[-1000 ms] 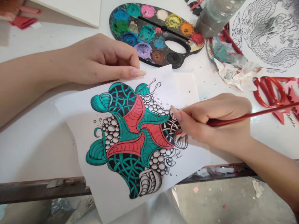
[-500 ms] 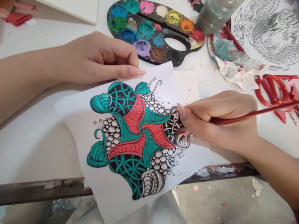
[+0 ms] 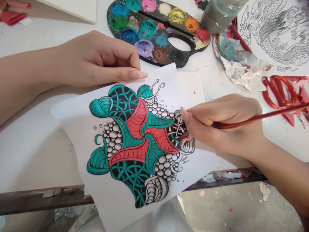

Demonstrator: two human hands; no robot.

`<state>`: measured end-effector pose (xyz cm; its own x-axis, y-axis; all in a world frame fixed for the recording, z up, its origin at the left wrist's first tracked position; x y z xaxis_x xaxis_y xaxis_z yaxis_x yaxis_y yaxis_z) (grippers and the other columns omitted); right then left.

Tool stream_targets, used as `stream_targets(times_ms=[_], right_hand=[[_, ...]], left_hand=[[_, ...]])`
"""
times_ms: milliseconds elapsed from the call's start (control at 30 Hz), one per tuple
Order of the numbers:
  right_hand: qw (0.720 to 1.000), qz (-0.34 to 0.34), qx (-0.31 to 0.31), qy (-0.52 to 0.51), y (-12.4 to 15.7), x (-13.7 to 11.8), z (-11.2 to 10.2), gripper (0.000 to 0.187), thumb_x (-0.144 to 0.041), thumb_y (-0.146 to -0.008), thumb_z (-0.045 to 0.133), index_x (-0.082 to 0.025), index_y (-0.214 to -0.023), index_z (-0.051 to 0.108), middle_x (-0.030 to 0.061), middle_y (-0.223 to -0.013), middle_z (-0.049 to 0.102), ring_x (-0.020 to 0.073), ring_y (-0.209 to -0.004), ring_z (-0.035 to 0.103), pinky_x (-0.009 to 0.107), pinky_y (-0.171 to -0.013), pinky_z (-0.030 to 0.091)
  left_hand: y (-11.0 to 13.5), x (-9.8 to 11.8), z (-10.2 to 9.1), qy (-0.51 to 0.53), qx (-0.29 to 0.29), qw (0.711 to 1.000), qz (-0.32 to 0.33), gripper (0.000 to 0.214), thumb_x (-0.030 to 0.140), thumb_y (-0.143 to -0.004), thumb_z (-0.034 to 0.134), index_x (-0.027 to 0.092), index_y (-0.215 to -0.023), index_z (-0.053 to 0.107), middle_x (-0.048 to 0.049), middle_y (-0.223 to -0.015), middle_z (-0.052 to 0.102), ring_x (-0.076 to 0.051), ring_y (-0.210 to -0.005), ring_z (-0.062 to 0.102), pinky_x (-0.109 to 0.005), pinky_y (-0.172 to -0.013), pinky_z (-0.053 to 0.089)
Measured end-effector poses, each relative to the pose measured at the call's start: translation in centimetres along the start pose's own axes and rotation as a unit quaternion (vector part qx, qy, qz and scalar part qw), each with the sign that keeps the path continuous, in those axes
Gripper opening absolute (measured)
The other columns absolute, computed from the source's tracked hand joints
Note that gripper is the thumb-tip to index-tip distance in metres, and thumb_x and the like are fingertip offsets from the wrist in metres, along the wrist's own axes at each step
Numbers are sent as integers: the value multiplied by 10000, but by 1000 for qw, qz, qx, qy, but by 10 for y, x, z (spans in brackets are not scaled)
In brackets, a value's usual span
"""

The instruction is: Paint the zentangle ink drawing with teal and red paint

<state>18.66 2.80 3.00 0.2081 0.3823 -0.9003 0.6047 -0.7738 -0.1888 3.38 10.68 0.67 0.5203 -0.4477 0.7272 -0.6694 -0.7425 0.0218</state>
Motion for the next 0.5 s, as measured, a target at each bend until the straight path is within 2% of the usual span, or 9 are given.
stream_targets(times_ms=[167, 333, 500], right_hand=[[1000, -4, -3, 0, -1, -1, 0, 506, 125, -722, 593, -155, -616, 185, -59, -573, 165, 15, -502, 167, 185, -423, 136], [1000, -7, -12, 13, 0, 0, 0, 492, 111, -743, 596, -153, -618, 201, -57, -575, 172, 14, -508, 160, 179, -420, 120], [1000, -10, -4, -6, 1, 0, -2, 480, 113, -743, 596, -157, -598, 227, -55, -587, 183, 29, -524, 180, 186, -420, 158]], left_hand=[[1, 4, 0, 9, 8, 1000, 12, 332, 371, -953, 593, 90, -781, 632, 117, -578, 405, 43, -520, 333, -67, -480, 230], [0, 2, 0, 11, 1, 1000, 12, 377, 437, -945, 599, 100, -781, 639, 112, -581, 421, 34, -527, 330, -72, -480, 241], [-1, 1, -1, -2, 0, 1000, 17, 356, 406, -948, 595, 93, -787, 648, 116, -586, 425, 39, -526, 353, -75, -493, 248]])
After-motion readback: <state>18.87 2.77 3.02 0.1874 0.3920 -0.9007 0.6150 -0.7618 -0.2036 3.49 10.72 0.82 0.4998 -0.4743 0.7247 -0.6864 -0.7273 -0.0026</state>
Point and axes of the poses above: each hand's wrist, its own y-axis away from the middle knuckle, its own z-axis out of the palm, x = y × z, the point moved 9 cm from there along -y, towards the middle knuckle
